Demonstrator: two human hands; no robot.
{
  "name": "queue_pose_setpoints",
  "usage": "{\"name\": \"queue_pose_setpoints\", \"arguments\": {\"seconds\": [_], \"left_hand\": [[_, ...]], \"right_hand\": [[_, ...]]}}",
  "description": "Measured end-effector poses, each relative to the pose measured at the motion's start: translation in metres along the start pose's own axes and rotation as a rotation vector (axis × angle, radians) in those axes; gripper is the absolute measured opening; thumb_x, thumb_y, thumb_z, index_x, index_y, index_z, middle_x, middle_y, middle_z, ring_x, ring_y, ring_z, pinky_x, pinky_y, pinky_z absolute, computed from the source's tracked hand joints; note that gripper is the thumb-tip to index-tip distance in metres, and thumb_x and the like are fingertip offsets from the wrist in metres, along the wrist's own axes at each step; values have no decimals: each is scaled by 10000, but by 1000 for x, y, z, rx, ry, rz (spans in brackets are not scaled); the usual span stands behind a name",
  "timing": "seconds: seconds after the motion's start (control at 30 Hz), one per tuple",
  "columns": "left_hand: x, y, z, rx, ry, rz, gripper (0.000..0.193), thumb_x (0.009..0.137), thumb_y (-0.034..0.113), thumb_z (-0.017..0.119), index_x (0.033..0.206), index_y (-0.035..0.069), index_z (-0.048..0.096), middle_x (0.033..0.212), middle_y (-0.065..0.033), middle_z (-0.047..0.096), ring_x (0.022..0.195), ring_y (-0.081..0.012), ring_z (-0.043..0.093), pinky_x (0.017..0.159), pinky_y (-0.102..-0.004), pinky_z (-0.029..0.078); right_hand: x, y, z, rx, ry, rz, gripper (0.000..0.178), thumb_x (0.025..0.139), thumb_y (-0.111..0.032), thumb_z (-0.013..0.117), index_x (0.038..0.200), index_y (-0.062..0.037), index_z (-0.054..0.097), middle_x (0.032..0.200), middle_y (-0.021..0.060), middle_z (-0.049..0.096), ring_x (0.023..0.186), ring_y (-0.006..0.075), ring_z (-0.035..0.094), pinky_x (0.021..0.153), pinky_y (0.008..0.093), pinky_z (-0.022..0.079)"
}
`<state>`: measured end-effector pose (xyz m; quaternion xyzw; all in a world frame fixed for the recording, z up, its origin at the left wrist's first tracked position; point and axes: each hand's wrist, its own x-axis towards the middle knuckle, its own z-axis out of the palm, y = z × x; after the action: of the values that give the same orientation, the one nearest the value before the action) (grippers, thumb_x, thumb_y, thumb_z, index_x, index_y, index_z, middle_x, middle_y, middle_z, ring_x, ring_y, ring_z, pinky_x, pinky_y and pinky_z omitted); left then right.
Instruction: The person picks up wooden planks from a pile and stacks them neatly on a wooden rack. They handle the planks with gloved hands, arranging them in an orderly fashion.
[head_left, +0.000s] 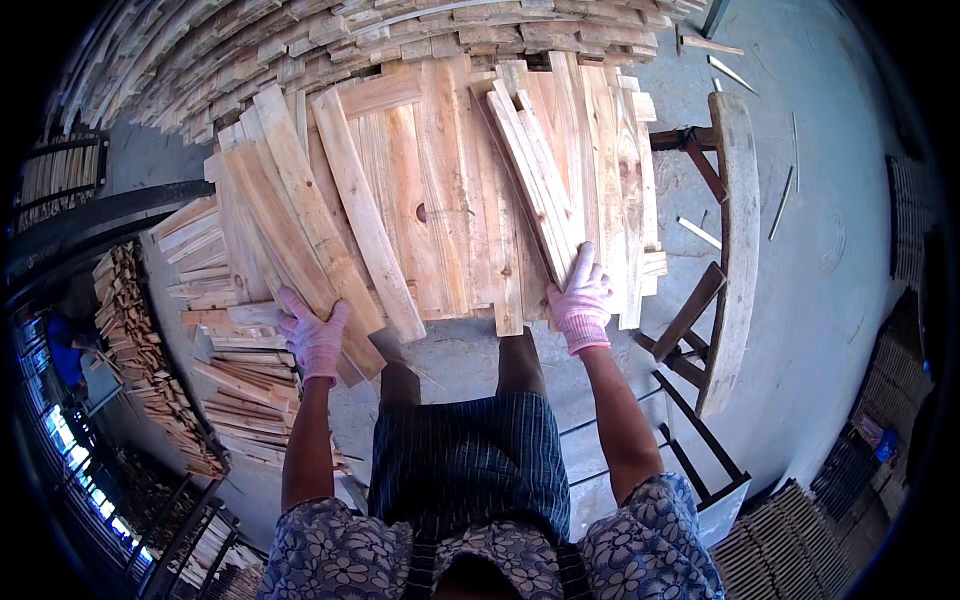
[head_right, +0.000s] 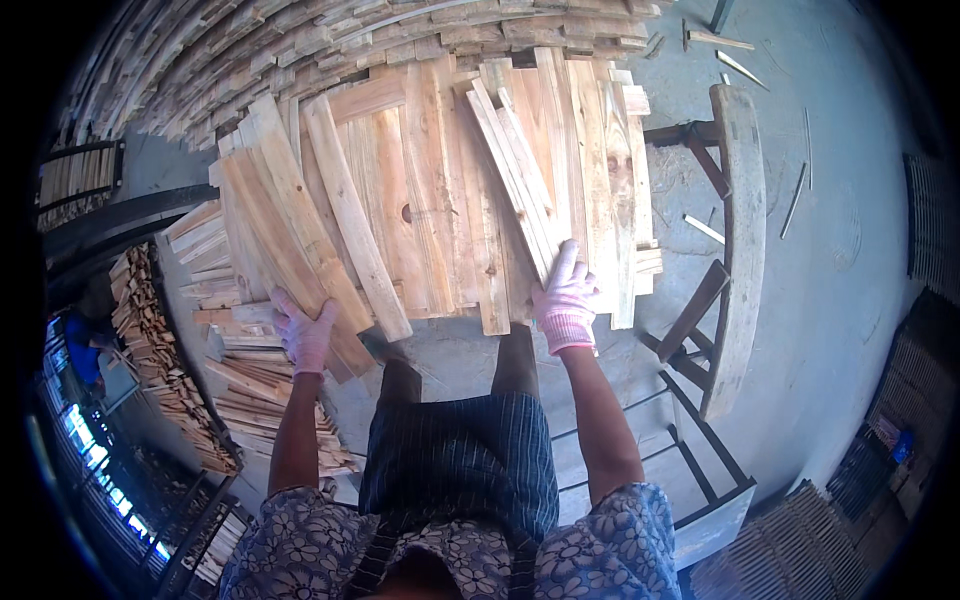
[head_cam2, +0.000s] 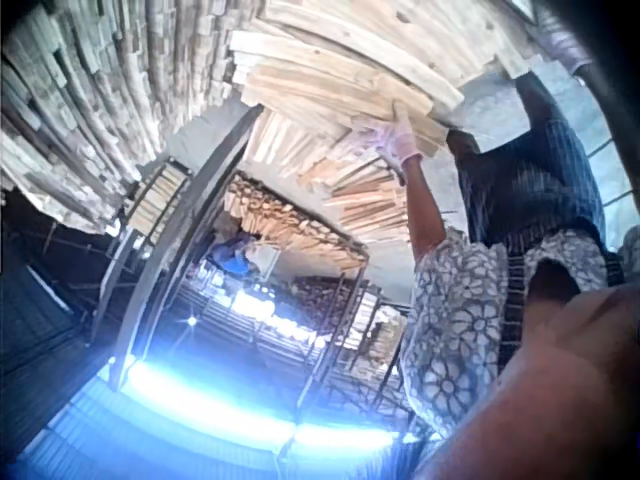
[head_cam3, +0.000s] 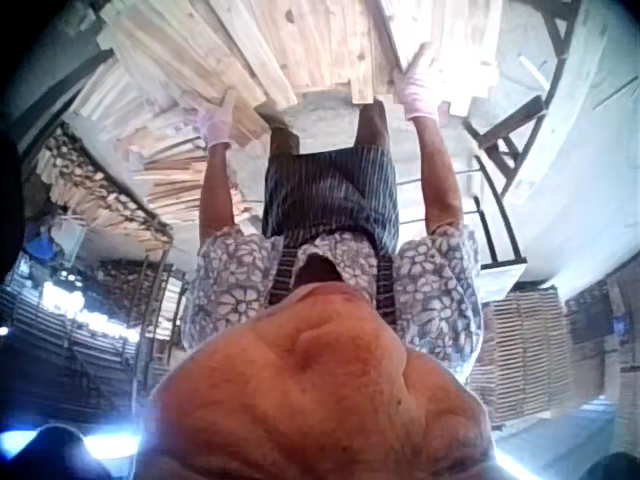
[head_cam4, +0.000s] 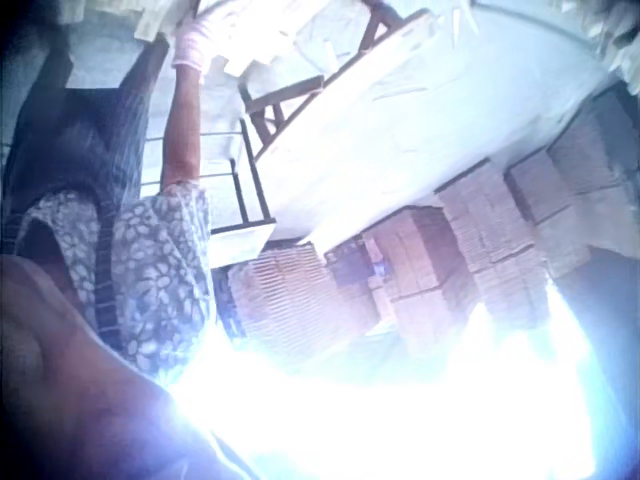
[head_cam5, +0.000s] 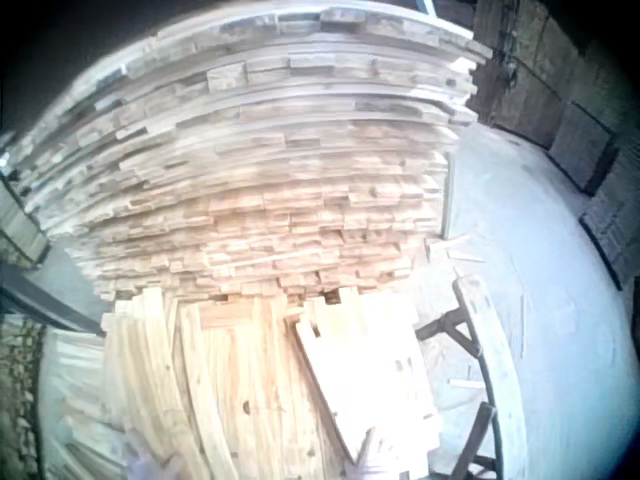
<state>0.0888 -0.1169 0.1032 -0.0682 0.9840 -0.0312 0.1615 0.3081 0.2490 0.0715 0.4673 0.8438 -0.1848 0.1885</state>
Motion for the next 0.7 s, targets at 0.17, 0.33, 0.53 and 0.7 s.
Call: {"name": "queue_pose_setpoints", "arguments": {"seconds": [0.17, 0.33, 0.53, 0.7], "left_hand": [[8, -3, 5, 52, 21, 7, 1265, 744, 667, 730, 1613, 142, -25, 1555, -384, 180, 1435, -535, 254, 1160, -603, 256], [11, -9, 11, 16, 28, 35, 1272, 745, 647, 748, 1612, 129, -25, 1544, -383, 196, 1438, -527, 241, 1170, -568, 265], [11, -25, 10, -33, 44, 60, 1287, 740, 634, 770, 1614, 117, -20, 1559, -374, 180, 1449, -520, 220, 1180, -537, 261], [14, -2, 7, -49, 24, 24, 1269, 739, 596, 788, 1615, 122, 2, 1570, -371, 161, 1458, -519, 211, 1187, -518, 260]], "right_hand": [[12, 25, -18, 311, -124, -45, 1101, 747, -332, 830, 1593, -69, 177, 1380, 253, 490, 1269, 427, 488, 1098, 482, 395], [42, 114, -22, 1037, -126, -139, 1060, 742, -79, 843, 1595, -86, 213, 1477, 163, 477, 1318, 275, 488, 1101, 351, 412], [153, 165, -70, 1162, -393, 82, 871, 804, -77, 817, 1533, -40, 342, 1372, 174, 538, 1106, 242, 633, 943, 349, 541], [170, 205, 20, 770, -188, -89, 1046, 736, -369, 906, 1531, -16, 326, 1367, 247, 501, 1243, 356, 537, 1062, 410, 460]]}}
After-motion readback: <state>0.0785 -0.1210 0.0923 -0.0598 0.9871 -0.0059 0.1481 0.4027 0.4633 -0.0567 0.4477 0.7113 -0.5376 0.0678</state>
